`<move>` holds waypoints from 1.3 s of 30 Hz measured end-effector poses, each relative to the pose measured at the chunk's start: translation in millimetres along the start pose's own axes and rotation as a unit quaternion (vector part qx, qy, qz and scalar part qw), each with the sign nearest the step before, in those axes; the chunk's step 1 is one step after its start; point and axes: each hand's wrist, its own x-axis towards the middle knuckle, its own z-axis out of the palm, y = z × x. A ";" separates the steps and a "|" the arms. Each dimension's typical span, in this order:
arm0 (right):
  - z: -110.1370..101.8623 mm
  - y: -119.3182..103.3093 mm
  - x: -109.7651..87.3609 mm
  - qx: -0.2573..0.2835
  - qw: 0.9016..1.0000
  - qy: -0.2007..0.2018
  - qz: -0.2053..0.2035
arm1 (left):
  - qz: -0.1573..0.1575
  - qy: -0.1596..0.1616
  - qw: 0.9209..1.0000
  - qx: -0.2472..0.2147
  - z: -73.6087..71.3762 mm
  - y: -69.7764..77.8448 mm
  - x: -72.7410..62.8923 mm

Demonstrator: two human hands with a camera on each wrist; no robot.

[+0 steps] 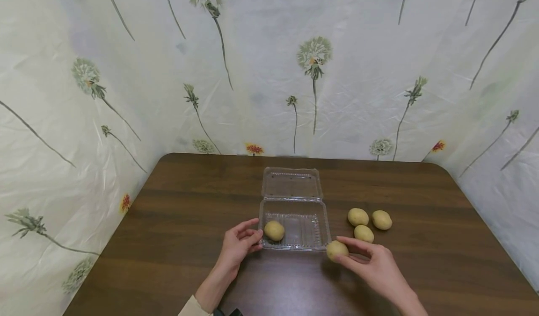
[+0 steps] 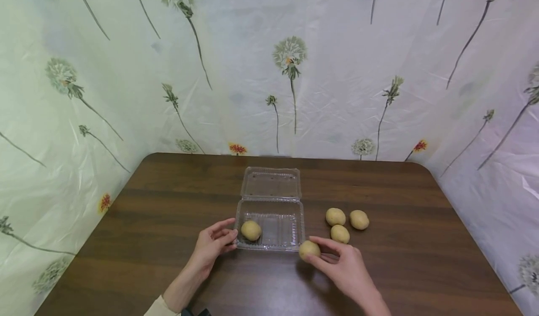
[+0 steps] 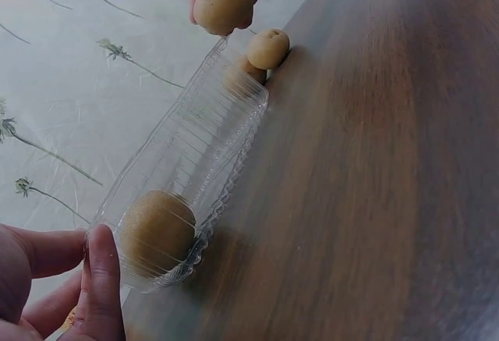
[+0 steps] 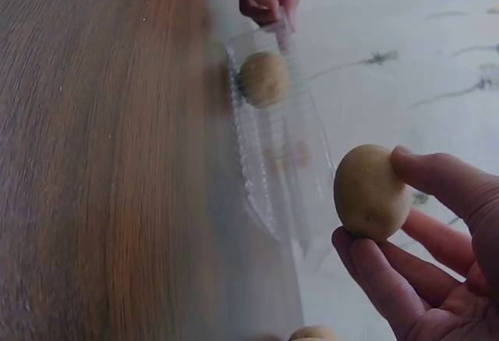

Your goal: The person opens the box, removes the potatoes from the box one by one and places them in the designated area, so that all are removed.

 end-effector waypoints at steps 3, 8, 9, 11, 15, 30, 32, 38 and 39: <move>-1.1 0.4 -1.4 -0.005 1.000 0.003 0.002 | 0.001 0.000 1.000 -0.001 0.0 0.0 0.0; -2.8 2.0 -3.1 -0.016 1.000 0.008 0.005 | 0.000 0.002 1.000 0.002 -0.1 0.5 -0.1; -3.2 2.6 -3.3 -0.018 1.000 0.008 0.004 | 0.000 0.002 1.000 0.002 -0.1 0.5 -0.1; -4.2 3.8 -3.5 -0.019 1.000 0.007 0.002 | -0.001 0.002 1.000 0.002 -0.2 0.4 -0.1; -6.1 5.5 -3.6 -0.022 1.000 0.009 -0.001 | 0.000 0.000 1.000 -0.001 -0.2 -0.2 0.0; -15.2 7.3 -8.9 -0.066 0.997 0.027 0.005 | -0.001 -0.006 1.000 -0.001 -1.1 2.7 -0.8; -16.6 7.8 -10.3 -0.077 0.997 0.031 0.008 | -0.001 -0.005 1.000 -0.001 -0.9 3.2 -0.8; -19.4 11.1 -13.5 -0.091 0.995 0.033 0.026 | -0.002 -0.004 1.000 0.001 -1.0 2.8 -1.0; -20.0 11.7 -13.9 -0.089 0.995 0.033 0.030 | -0.002 -0.004 1.000 0.002 -1.2 2.5 -1.1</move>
